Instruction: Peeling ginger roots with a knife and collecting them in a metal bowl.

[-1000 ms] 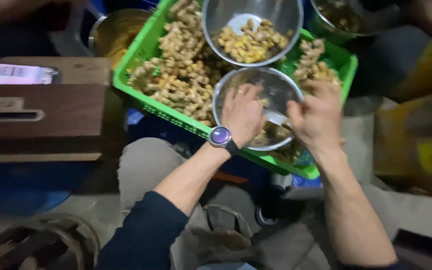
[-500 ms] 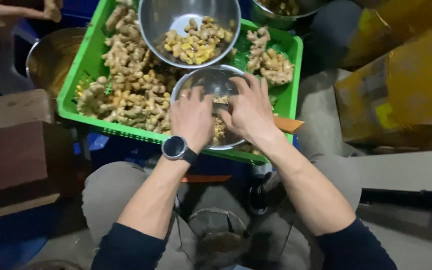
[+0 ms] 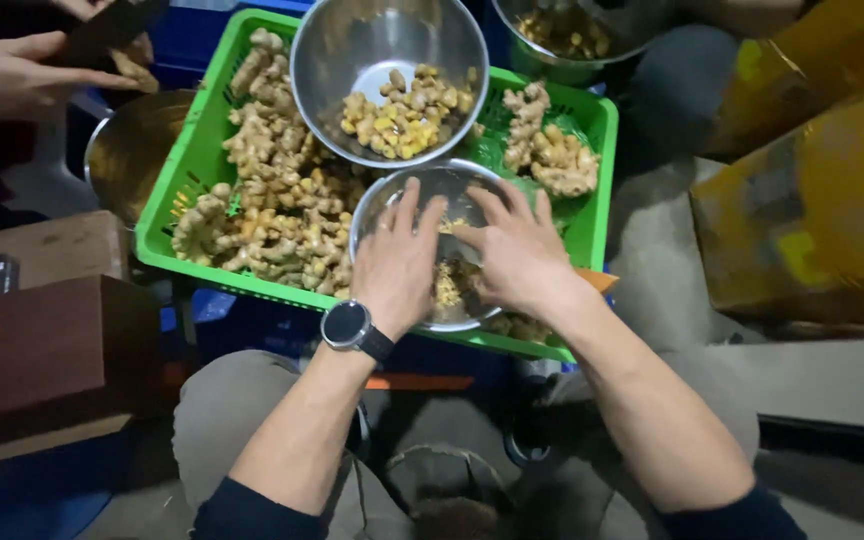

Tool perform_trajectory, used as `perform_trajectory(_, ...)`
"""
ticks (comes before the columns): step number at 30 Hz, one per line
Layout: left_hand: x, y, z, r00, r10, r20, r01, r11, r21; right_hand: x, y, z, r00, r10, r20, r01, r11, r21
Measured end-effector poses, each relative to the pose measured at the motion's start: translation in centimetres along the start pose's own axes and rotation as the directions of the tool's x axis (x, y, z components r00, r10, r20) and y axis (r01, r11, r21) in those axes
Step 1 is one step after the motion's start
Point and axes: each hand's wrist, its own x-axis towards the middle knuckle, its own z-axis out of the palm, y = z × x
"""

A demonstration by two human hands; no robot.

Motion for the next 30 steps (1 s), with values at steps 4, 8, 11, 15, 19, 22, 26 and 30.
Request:
perform_trajectory(4, 0.1, 1.0, 3.6, 0.99, -0.118, 0.071, 0.128, 0.981, -0.143, 0.6, 3.7, 4.4, 0.971, -0.067, -0.229, 0.047, 0.995, -0.091)
perform_trajectory(8, -0.7, 4.2, -2.3, 0.944, -0.295, 0.148, 0.329, 0.883, -0.336, -0.6, 1.5, 1.6, 0.998, 0.029, 0.05, -0.026, 0.998, -0.06)
perform_trajectory(11, -1.9, 1.6, 4.0, 1.0, -0.013, 0.014, 0.015, 0.992, -0.122, -0.5, 2.1, 3.9, 0.99, 0.02, -0.138, -0.034, 0.995, -0.097)
perform_trajectory(15, -1.7, 0.3, 4.0, 0.995, 0.037, -0.093, -0.045, 0.996, -0.083, -0.1, 1.7, 4.5, 0.962, -0.034, -0.27, 0.018, 0.998, -0.062)
perform_trajectory(19, -1.2, -2.7, -1.0, 0.99, -0.056, -0.126, 0.021, 0.964, -0.267, -0.8, 2.1, 2.5, 0.982, -0.118, -0.149, 0.116, 0.993, -0.024)
perform_trajectory(22, -0.1, -6.7, -6.7, 0.924, -0.368, 0.101, 0.377, 0.842, -0.385, -0.6, 1.7, 0.6, 0.95, -0.119, -0.288, 0.144, 0.987, 0.068)
perform_trajectory(26, 1.1, -14.0, -4.0, 0.721, -0.593, 0.358, 0.67, 0.729, -0.14, 0.1, 2.5, 0.3, 0.942, -0.182, -0.283, 0.209, 0.976, 0.068)
perform_trajectory(30, 2.5, -14.1, -3.1, 0.617, -0.553, 0.559, 0.663, 0.748, 0.008, -0.6, 1.9, -1.3, 0.98, -0.081, -0.184, 0.123, 0.966, 0.226)
